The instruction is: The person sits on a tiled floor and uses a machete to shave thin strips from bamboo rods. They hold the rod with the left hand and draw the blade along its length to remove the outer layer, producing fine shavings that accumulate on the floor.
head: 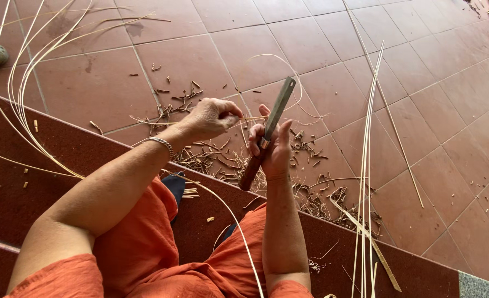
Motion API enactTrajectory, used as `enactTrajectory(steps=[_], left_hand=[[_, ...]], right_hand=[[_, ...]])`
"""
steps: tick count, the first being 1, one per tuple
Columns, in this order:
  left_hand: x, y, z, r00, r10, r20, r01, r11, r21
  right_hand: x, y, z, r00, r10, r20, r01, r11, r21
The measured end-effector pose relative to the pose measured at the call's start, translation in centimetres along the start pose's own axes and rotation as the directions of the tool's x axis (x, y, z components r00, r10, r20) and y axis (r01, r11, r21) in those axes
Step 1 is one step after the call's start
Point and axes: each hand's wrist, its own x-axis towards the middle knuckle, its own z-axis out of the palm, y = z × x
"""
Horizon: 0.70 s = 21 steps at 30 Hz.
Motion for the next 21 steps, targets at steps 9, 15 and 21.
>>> enactTrajectory(steps=[9, 15, 21], left_hand=[[-1.1, -0.9, -3.2, 0.997, -0.051, -0.049, 0.057, 0.991, 0.120], [-1.6, -0.6, -2.4, 0.998, -0.048, 0.046, 0.047, 0.999, 0.019], [-1.4, -0.3, -1.3, 0.993, 0.103, 0.060, -0.103, 0.995, -0.002]], right_hand=[[-0.5, 0.2, -0.2, 0.997, 0.003, 0.074, 0.003, 0.996, -0.090], [-0.6, 1.3, 1.5, 0.997, 0.082, -0.004, -0.081, 0.969, -0.235], [-0.7, 1.5, 1.5, 0.995, 0.097, 0.014, -0.093, 0.979, -0.182]])
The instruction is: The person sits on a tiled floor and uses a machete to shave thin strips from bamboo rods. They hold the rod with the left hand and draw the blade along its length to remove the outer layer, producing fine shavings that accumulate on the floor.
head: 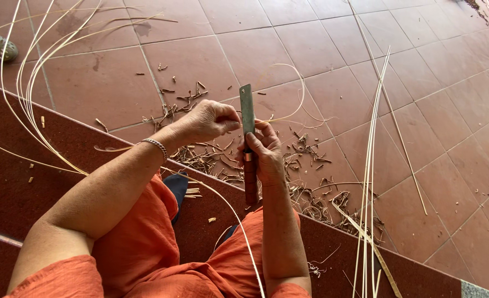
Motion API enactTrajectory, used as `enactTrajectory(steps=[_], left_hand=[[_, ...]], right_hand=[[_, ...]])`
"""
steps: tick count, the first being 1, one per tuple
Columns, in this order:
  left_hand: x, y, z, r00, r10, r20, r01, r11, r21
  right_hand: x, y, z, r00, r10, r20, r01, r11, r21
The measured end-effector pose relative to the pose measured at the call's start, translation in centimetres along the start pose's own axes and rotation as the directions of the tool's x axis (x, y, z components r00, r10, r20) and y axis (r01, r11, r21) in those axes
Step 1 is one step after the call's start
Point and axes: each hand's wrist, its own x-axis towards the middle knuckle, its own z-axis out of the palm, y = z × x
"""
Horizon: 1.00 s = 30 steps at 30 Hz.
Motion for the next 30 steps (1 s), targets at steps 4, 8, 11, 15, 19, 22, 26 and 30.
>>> enactTrajectory(steps=[4, 8, 11, 15, 19, 22, 26, 30], left_hand=[[-0.2, -0.6, -1.7, 0.992, -0.102, 0.078, 0.107, 0.993, -0.058], [-1.2, -1.4, -3.4, 0.995, -0.068, 0.069, 0.071, 0.996, -0.052], [-2.0, -1.9, -4.7, 0.990, -0.118, 0.072, 0.123, 0.990, -0.062], [-3.2, -2.8, -6.7, 0.979, -0.201, 0.034, 0.202, 0.979, -0.032], [-4.2, -3.6, -8.5, 0.974, -0.223, -0.049, 0.225, 0.974, 0.031], [-5.0, -4.0, -9.7, 0.955, -0.277, -0.109, 0.283, 0.958, 0.047], [-5.4, -3.9, -10.3, 0.922, -0.331, -0.202, 0.365, 0.917, 0.164], [-3.8, -2.3, -8.3, 0.980, -0.161, -0.116, 0.160, 0.987, -0.021]], right_hand=[[0.2, -0.3, -1.4, 0.993, -0.115, -0.009, 0.115, 0.991, 0.071], [0.4, -0.7, -2.4, 0.981, -0.192, -0.034, 0.195, 0.973, 0.126], [0.3, -1.3, -3.0, 0.973, -0.220, -0.067, 0.227, 0.963, 0.142], [0.1, -2.0, -3.7, 0.959, -0.256, -0.120, 0.270, 0.955, 0.121], [0.1, -2.1, -4.5, 0.949, -0.286, -0.135, 0.300, 0.948, 0.102], [0.2, -2.5, -5.1, 0.938, -0.308, -0.157, 0.326, 0.939, 0.105], [0.4, -2.5, -5.0, 0.931, -0.322, -0.171, 0.345, 0.930, 0.126], [0.9, -0.9, -2.9, 0.951, -0.269, -0.151, 0.279, 0.959, 0.047]])
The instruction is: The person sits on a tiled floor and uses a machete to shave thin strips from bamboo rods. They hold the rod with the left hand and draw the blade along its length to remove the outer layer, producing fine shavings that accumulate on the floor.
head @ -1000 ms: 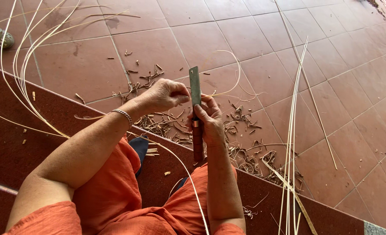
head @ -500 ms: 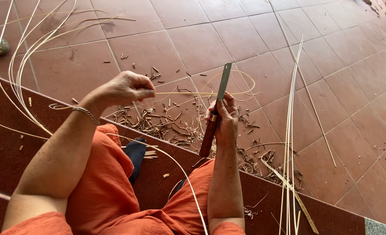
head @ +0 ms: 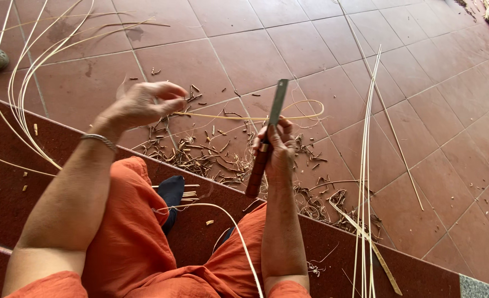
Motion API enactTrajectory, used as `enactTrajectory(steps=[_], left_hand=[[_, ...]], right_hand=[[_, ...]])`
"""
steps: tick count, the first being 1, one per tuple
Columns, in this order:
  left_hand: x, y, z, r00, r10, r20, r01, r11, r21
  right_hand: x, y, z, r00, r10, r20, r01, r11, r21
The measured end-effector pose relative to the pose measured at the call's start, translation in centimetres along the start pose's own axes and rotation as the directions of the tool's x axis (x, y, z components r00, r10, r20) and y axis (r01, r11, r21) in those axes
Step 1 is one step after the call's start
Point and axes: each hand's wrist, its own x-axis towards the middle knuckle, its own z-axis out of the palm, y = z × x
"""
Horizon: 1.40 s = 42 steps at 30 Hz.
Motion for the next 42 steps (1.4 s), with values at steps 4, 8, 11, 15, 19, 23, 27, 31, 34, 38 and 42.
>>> enactTrajectory(steps=[4, 8, 11, 15, 19, 23, 27, 31, 34, 38, 42], left_hand=[[1.2, 2.4, 5.4, 0.993, -0.026, 0.115, 0.009, 0.989, 0.150], [1.5, 3.5, 8.7, 0.969, 0.231, 0.089, -0.242, 0.959, 0.145], [1.6, 3.6, 8.7, 0.965, 0.253, 0.065, -0.257, 0.963, 0.085], [1.6, 3.2, 7.0, 0.988, 0.096, 0.124, -0.096, 0.995, -0.005], [1.1, 2.8, 5.2, 0.990, 0.026, 0.142, -0.024, 1.000, -0.013], [0.5, 2.2, 3.5, 0.991, -0.015, 0.135, 0.021, 0.999, -0.040], [-0.2, 1.1, 1.6, 0.992, -0.007, 0.124, 0.008, 1.000, -0.003], [-0.5, 0.0, 0.9, 0.994, -0.036, 0.100, 0.036, 0.999, 0.007], [-0.7, -0.7, 0.0, 0.996, -0.023, 0.082, 0.026, 0.999, -0.028], [-0.7, -1.3, -1.0, 0.995, -0.042, 0.086, 0.049, 0.996, -0.076], [-1.1, -1.7, -1.6, 0.994, -0.100, 0.030, 0.101, 0.994, -0.030]], right_hand=[[-1.0, 1.9, 2.8, 0.996, 0.047, 0.078, -0.048, 0.999, 0.009], [-1.7, 2.4, 4.3, 0.988, 0.114, 0.101, -0.114, 0.993, -0.008], [-1.9, 2.1, 4.4, 0.985, 0.140, 0.103, -0.142, 0.990, 0.017], [-1.6, 1.0, 3.4, 0.989, 0.115, 0.087, -0.124, 0.987, 0.099], [-1.3, 0.5, 2.5, 0.994, 0.079, 0.080, -0.089, 0.988, 0.126], [-1.1, 0.1, 1.8, 0.997, 0.038, 0.073, -0.047, 0.991, 0.126], [-0.9, -0.3, 1.0, 0.998, -0.009, 0.061, 0.003, 0.995, 0.100], [-0.8, 0.1, 0.6, 0.999, -0.002, 0.037, -0.001, 0.997, 0.083], [-0.4, -0.2, 0.0, 0.999, -0.035, 0.031, 0.031, 0.994, 0.106], [0.1, -1.2, -1.1, 0.999, -0.050, -0.011, 0.051, 0.993, 0.107], [0.0, -1.1, -1.5, 0.999, -0.041, -0.027, 0.043, 0.995, 0.092]])
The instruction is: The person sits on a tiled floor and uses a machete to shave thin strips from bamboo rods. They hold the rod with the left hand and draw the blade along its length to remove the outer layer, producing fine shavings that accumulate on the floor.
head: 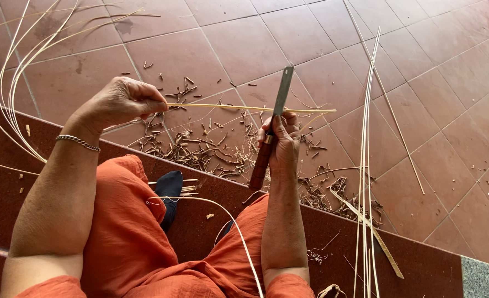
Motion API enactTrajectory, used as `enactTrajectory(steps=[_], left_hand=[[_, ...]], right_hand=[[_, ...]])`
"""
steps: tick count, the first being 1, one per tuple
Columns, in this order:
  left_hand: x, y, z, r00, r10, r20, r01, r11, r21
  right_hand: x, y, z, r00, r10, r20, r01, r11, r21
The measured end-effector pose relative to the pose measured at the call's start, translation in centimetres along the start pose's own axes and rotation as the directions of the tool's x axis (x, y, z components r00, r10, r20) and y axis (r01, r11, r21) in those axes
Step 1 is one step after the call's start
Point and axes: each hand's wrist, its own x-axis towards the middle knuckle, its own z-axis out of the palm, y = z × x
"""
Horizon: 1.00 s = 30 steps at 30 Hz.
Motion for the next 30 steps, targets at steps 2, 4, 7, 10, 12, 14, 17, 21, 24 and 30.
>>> enactTrajectory(steps=[2, 4, 7, 10, 12, 14, 17, 21, 24, 30], left_hand=[[-0.3, -0.2, -0.4, 1.000, -0.004, -0.030, 0.005, 1.000, 0.018], [-0.5, -0.2, -0.7, 0.998, -0.010, -0.060, 0.014, 0.998, 0.064], [-0.5, 0.1, -1.0, 0.994, -0.029, -0.103, 0.047, 0.984, 0.171], [-0.5, 1.0, -0.6, 0.995, -0.038, -0.096, 0.060, 0.971, 0.232], [-0.1, 2.0, 0.8, 0.999, -0.026, -0.019, 0.029, 0.978, 0.206], [0.3, 3.1, 3.3, 0.983, 0.166, 0.081, -0.180, 0.956, 0.233], [1.5, 4.6, 7.7, 0.955, 0.278, 0.104, -0.295, 0.923, 0.247], [1.7, 5.4, 9.8, 0.918, 0.396, 0.021, -0.394, 0.907, 0.149], [1.7, 5.6, 9.2, 0.964, 0.258, 0.067, -0.265, 0.953, 0.149], [0.9, 4.9, 6.9, 0.982, 0.178, 0.065, -0.182, 0.980, 0.080]], right_hand=[[0.0, -0.1, -0.2, 1.000, -0.008, -0.020, 0.008, 1.000, -0.003], [0.1, -0.6, -0.6, 0.999, -0.027, -0.039, 0.026, 1.000, -0.012], [0.3, -0.9, -0.9, 0.997, -0.053, -0.064, 0.049, 0.997, -0.060], [0.3, -0.2, -0.3, 0.997, -0.040, -0.061, 0.032, 0.991, -0.129], [0.2, 0.7, 0.6, 0.999, -0.017, -0.050, 0.010, 0.990, -0.142], [-0.4, 2.1, 2.2, 1.000, 0.026, -0.012, -0.028, 0.988, -0.149], [-1.4, 3.8, 4.4, 0.994, 0.097, 0.053, -0.089, 0.987, -0.136], [-2.0, 4.3, 5.6, 0.979, 0.200, 0.042, -0.194, 0.974, -0.119], [-1.8, 3.9, 5.1, 0.974, 0.224, 0.028, -0.219, 0.966, -0.135], [-0.5, 2.3, 2.9, 0.998, 0.058, 0.023, -0.057, 0.997, -0.056]])
